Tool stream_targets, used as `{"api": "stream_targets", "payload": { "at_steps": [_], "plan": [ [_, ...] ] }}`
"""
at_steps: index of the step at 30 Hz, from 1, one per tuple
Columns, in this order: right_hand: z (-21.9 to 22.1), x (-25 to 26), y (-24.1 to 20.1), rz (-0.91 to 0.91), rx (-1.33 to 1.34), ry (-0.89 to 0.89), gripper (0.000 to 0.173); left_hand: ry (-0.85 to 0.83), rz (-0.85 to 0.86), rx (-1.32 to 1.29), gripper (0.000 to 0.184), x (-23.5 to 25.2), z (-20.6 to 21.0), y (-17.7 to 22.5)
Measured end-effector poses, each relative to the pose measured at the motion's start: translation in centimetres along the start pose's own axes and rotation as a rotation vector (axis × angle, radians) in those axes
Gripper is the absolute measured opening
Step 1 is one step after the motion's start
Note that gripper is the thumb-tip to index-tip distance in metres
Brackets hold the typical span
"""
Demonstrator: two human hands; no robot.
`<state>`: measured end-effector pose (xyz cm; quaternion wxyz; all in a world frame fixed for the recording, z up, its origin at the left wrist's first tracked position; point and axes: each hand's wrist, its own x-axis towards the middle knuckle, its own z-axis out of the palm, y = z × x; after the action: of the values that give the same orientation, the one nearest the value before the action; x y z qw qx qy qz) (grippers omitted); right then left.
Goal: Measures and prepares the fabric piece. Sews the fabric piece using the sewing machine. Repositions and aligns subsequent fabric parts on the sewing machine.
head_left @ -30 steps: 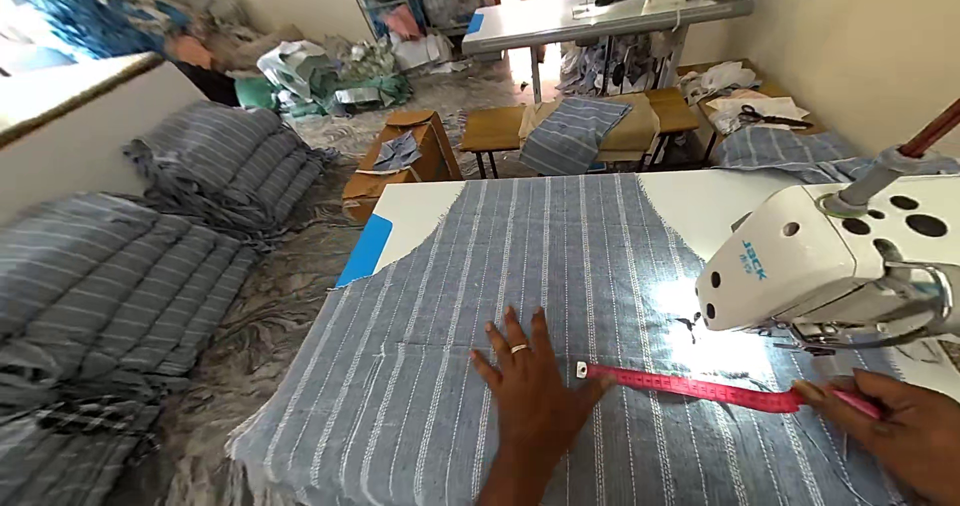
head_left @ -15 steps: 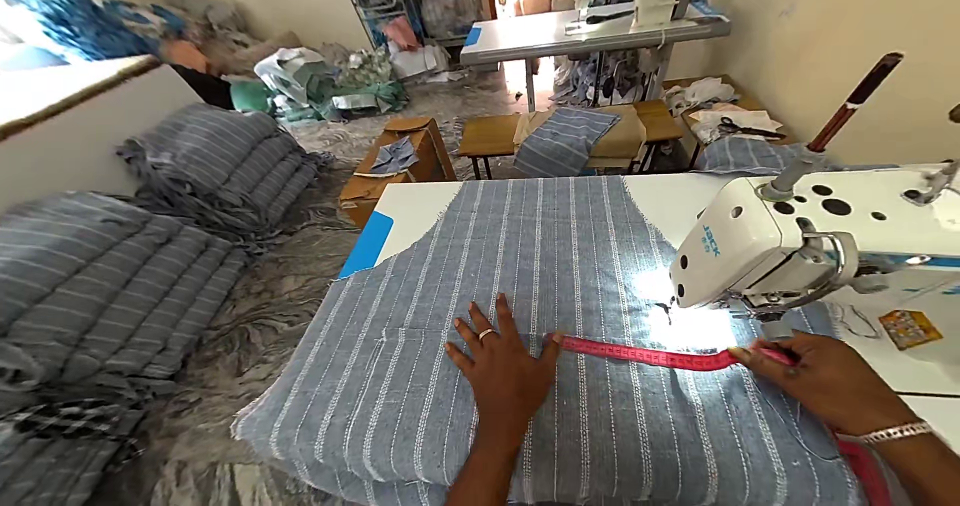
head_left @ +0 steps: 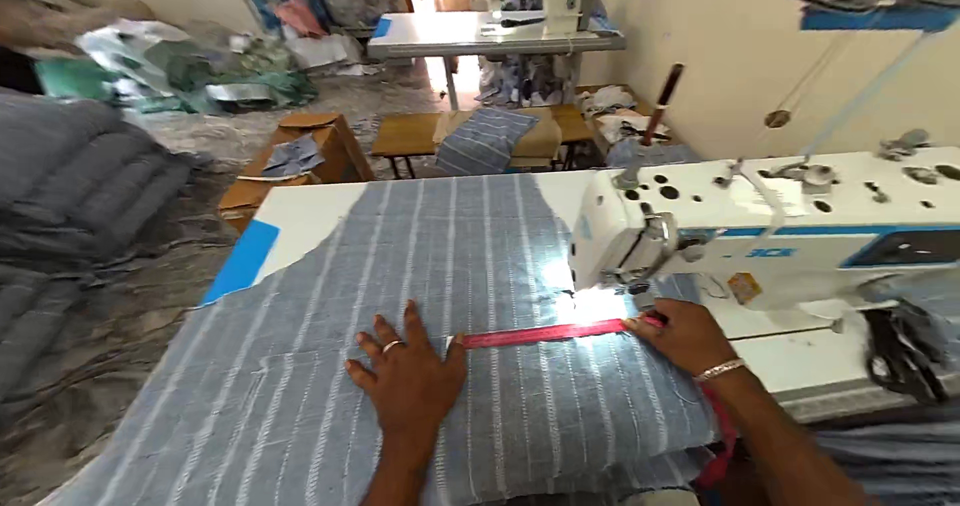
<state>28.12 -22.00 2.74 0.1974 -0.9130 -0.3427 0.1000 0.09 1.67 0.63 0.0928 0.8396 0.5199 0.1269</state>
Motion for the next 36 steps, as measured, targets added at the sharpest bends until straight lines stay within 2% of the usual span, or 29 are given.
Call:
{"api": "stream_targets", "payload": {
  "at_steps": [4, 16, 19, 21, 24, 26, 27, 29, 31, 33, 34, 36],
  "plan": [
    [0.0, 0.2, -0.5, 0.048, 0.003, -0.050, 0.034, 0.012, 0.009, 0.004, 0.091, 0.0, 0.1, -0.4],
    [0.6, 0.5, 0.0, 0.057, 0.063, -0.018, 0.034, -0.023, 0.003, 0.032, 0.085, 0.1, 0.2, -0.4],
    [0.4, 0.1, 0.0, 0.029, 0.077, -0.018, 0.032, -0.055, 0.006, 0.019, 0.089, 0.2, -0.3, -0.5],
    [-2.0, -2.6, -0.6, -0.107, 0.148, -0.166, 0.028, -0.078, 0.013, -0.075, 0.095, 0.6, -1.9, -1.9],
    [-6.6, -9.1, -0.9, -0.414, 0.274, -0.618, 0.026, -0.007, -0.020, -0.109, 0.097, 2.3, -4.7, -7.2],
    [-7.6, -11.1, -0.6, -0.396, 0.249, -0.733, 0.028, -0.032, -0.072, -0.021, 0.108, 3.9, -4.7, -11.1],
    [-7.5, -11.1, -0.6, -0.319, 0.222, -0.693, 0.030, -0.041, -0.087, 0.027, 0.114, 4.8, -4.2, -12.4],
    [-6.1, -10.6, -1.0, -0.160, 0.170, -0.471, 0.029, -0.043, -0.066, 0.045, 0.116, 6.1, -3.6, -13.1],
    [-3.9, -9.5, -2.4, -0.117, 0.192, -0.218, 0.023, -0.062, -0.067, 0.049, 0.115, 6.7, -3.8, -12.8],
    [-1.8, -8.3, -4.2, -0.118, 0.272, -0.072, 0.018, -0.054, -0.022, 0.014, 0.109, 7.0, -4.5, -11.3],
    [-0.8, -7.5, -4.8, -0.115, 0.292, -0.021, 0.018, -0.021, 0.073, -0.034, 0.097, 7.0, -4.8, -9.5],
    [1.2, -5.8, -5.5, -0.093, 0.281, 0.035, 0.019, -0.025, 0.312, -0.120, 0.059, 6.2, -5.0, -3.9]
  ]
}}
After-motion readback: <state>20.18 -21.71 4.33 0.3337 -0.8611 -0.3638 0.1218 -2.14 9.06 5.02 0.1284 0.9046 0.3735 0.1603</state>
